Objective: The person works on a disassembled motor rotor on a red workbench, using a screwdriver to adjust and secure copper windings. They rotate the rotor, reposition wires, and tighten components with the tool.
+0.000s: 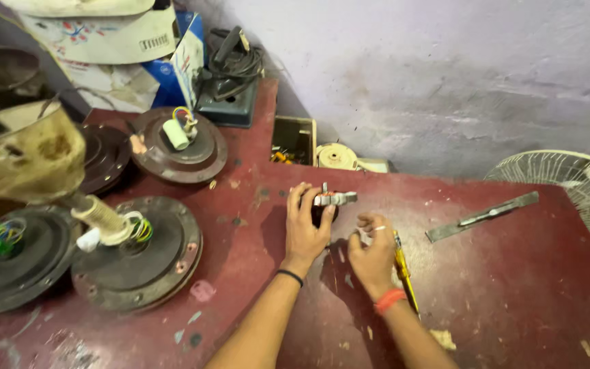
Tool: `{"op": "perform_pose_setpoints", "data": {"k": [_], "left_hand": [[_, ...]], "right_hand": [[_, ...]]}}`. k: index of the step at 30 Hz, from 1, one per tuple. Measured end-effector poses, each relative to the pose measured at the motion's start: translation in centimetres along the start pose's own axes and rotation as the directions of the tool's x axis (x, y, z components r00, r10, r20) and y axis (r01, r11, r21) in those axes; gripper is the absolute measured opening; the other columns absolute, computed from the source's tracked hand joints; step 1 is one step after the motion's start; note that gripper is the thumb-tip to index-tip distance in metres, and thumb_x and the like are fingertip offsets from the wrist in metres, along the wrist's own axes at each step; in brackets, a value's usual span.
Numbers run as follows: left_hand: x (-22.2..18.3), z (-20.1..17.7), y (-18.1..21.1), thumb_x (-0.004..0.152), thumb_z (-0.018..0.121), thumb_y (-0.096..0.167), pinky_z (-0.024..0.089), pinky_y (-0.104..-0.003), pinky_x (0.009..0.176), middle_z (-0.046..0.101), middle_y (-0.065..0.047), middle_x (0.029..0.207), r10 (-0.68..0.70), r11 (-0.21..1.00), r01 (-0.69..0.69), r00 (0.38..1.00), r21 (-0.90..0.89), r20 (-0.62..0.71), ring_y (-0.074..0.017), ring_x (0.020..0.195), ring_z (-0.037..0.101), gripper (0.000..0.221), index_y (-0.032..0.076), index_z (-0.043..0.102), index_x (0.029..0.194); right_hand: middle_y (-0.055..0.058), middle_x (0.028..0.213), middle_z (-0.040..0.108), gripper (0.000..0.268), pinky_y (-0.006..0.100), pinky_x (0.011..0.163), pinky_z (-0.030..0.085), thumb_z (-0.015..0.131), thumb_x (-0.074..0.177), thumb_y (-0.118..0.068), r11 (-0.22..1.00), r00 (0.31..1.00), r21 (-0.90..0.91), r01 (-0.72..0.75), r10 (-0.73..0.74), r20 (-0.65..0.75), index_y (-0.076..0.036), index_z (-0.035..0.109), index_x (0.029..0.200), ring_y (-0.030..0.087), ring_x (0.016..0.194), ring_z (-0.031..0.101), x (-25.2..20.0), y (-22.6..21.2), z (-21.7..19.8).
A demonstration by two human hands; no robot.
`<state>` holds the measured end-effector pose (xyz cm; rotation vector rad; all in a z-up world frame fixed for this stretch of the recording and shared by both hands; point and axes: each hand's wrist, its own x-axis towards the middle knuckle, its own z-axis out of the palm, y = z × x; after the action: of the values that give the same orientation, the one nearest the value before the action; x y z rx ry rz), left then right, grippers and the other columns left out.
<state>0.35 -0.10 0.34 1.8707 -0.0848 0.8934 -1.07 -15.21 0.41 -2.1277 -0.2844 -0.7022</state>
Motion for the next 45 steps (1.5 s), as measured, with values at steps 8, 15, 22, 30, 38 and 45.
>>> {"op": "perform_pose_setpoints", "data": {"k": [8, 15, 22, 30, 38, 45], "left_hand": [[-0.8, -0.1, 0.9, 0.092, 0.070, 0.033, 0.039, -0.052, 0.110, 0.043, -0.025, 0.145, -0.137, 0.986, 0.139, 0.990, 0.097, -0.022, -0.0456, 0.133, 0.046, 0.065, 0.001, 0.046, 0.143], [-0.5, -0.1, 0.9, 0.093, 0.068, 0.034, 0.044, -0.050, 0.106, 0.046, -0.024, 0.143, -0.164, 0.983, 0.163, 0.986, 0.085, 0.003, -0.0439, 0.130, 0.049, 0.058, 0.003, 0.049, 0.138], [-0.5, -0.2, 1.0, 0.092, 0.069, 0.034, 0.045, -0.050, 0.103, 0.048, -0.023, 0.139, -0.158, 0.985, 0.158, 0.987, 0.073, -0.003, -0.0429, 0.127, 0.051, 0.055, 0.004, 0.051, 0.134], [-0.4, -0.1, 1.0, 0.091, 0.071, 0.036, 0.048, -0.050, 0.100, 0.051, -0.023, 0.135, -0.129, 0.985, 0.130, 0.992, 0.112, -0.013, -0.0431, 0.124, 0.053, 0.055, 0.004, 0.054, 0.132], [-0.3, 0.2, 0.7, 0.087, 0.076, 0.034, 0.046, -0.051, 0.100, 0.049, -0.026, 0.136, -0.139, 0.981, 0.139, 0.990, 0.134, -0.013, -0.0461, 0.123, 0.051, 0.056, 0.003, 0.056, 0.130], [-0.4, 0.4, 0.5, 0.088, 0.074, 0.029, 0.039, -0.052, 0.109, 0.050, -0.024, 0.137, -0.032, 0.993, 0.037, 0.999, 0.115, -0.042, -0.0452, 0.127, 0.049, 0.055, 0.003, 0.055, 0.133]], "right_hand": [[0.016, 0.083, 0.075, 0.050, 0.041, 0.077, 0.056, 0.090, 0.076, -0.034, 0.620, 0.628, -0.757, -0.209, 0.678, 0.382, -0.011, 0.071, 0.115, 0.029, 0.082, 0.073, -0.1, 0.4, -12.1], [0.016, 0.063, 0.073, 0.019, 0.039, 0.049, 0.054, 0.073, 0.084, -0.012, 0.752, 0.552, -0.391, -0.530, 0.656, 0.514, 0.004, 0.075, 0.093, 0.023, 0.050, 0.070, -1.1, 3.8, -11.1], [0.010, 0.080, 0.064, 0.042, 0.032, 0.051, 0.054, 0.063, 0.098, -0.010, 0.860, 0.908, 0.340, -0.380, 0.278, 0.312, -0.004, 0.040, 0.134, 0.016, 0.062, 0.064, 8.3, -0.3, -8.5], [0.009, 0.083, 0.068, 0.033, 0.029, 0.060, 0.058, 0.066, 0.095, 0.002, 0.882, 0.929, 0.424, -0.206, 0.040, 0.367, 0.004, 0.051, 0.125, 0.015, 0.070, 0.069, 12.7, -4.7, -1.2], [0.010, 0.076, 0.072, 0.024, 0.028, 0.054, 0.060, 0.066, 0.095, -0.002, 0.926, 0.926, 0.305, -0.221, 0.101, 0.365, 0.002, 0.047, 0.109, 0.013, 0.063, 0.072, 12.5, -4.4, 0.3], [0.014, 0.071, 0.070, 0.037, 0.031, 0.054, 0.058, 0.068, 0.092, -0.005, 0.967, 0.898, 0.191, -0.169, 0.070, 0.435, 0.002, 0.045, 0.120, 0.016, 0.063, 0.072, 13.3, -4.9, 0.3]]}}
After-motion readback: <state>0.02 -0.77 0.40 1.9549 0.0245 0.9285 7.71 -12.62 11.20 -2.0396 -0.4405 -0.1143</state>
